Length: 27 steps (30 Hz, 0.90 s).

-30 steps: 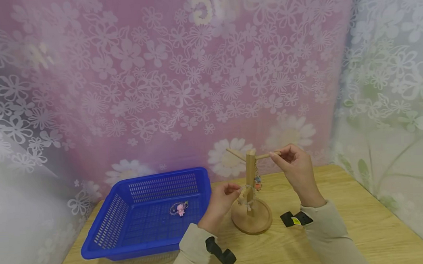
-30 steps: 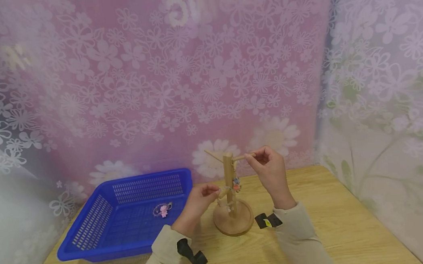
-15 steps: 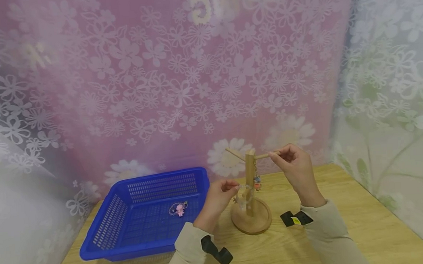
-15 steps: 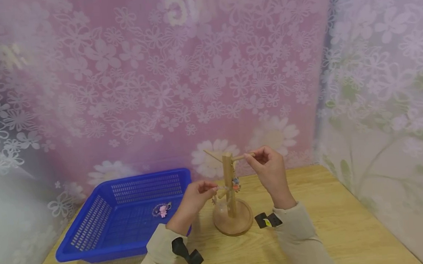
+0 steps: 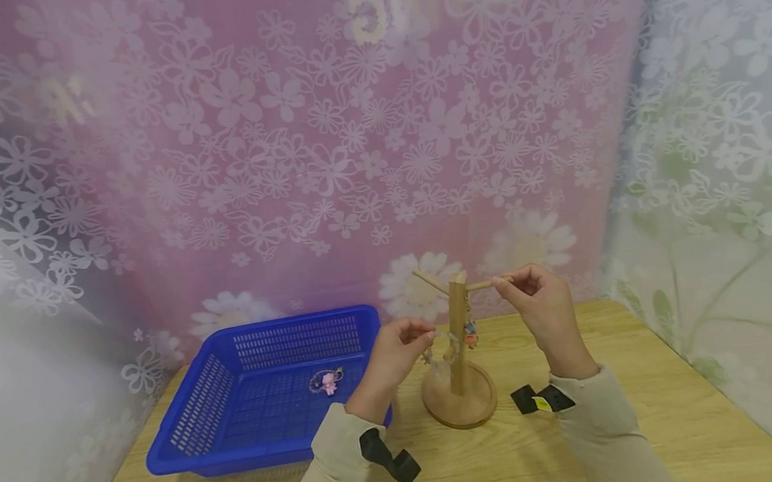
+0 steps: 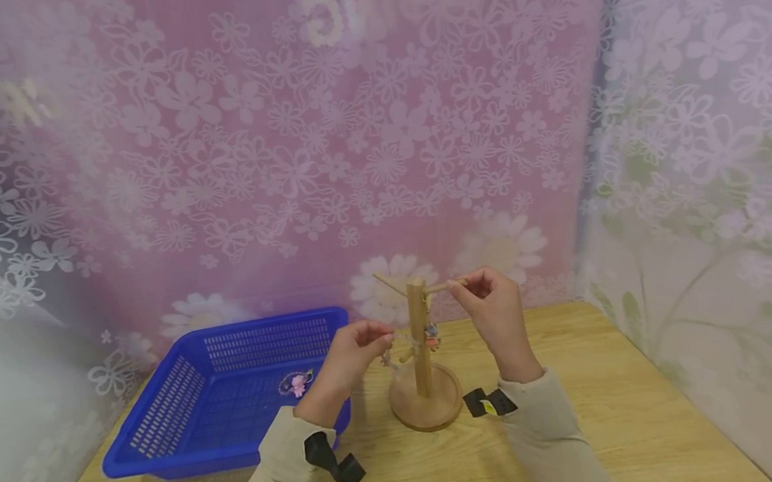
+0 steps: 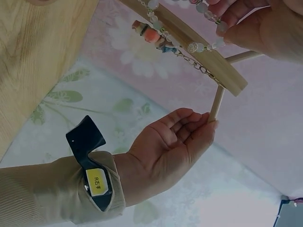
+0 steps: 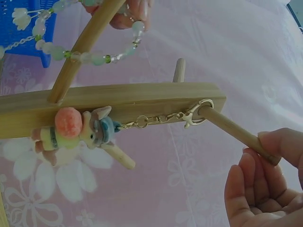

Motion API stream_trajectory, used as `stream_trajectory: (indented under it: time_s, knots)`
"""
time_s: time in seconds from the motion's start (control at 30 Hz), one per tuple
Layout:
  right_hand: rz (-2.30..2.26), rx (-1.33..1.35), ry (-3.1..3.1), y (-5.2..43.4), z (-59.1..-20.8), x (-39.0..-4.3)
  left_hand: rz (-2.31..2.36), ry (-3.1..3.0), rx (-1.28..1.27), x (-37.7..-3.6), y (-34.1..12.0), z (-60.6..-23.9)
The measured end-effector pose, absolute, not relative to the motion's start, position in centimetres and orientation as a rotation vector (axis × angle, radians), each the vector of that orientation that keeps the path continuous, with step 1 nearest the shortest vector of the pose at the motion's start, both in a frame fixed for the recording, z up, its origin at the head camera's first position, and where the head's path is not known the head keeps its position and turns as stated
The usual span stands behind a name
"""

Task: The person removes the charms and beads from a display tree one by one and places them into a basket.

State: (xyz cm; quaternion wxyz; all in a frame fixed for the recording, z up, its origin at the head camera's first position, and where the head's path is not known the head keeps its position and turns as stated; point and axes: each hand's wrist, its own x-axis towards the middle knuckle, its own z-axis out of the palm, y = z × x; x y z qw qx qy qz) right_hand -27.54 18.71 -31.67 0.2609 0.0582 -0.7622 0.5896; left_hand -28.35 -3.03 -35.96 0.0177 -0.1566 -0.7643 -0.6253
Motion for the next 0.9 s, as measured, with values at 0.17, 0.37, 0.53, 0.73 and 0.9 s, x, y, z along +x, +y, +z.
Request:
stream_trajectory:
  time_s: [0.17,0.37,0.53,0.73,0.9]
  knots:
    - [1.623,0.165,-2.063,18.7,-31.6,-27.5,-1.942,-2.367,-0.510,-28.3,-3.1,-35.6]
    - [1.621,0.174,-2.066,18.7,-31.7,-27.6,-1.937,-2.349,-0.570,-27.9,-3.4,-34.8]
    - [1.612,0.174,-2.078,18.7,-31.7,-27.6,-1.945,-2.336,-0.610,-27.5,-3.5,-34.2]
    - [1.616,0.178,-2.070,18.7,-31.6,-27.5,-1.962,-2.330,-0.621,-27.1,-3.9,-33.5]
    - [1.607,0.181,-2.066,18.7,-31.7,-27.5,-1.966,-2.352,-0.626,-26.6,-4.4,-32.9]
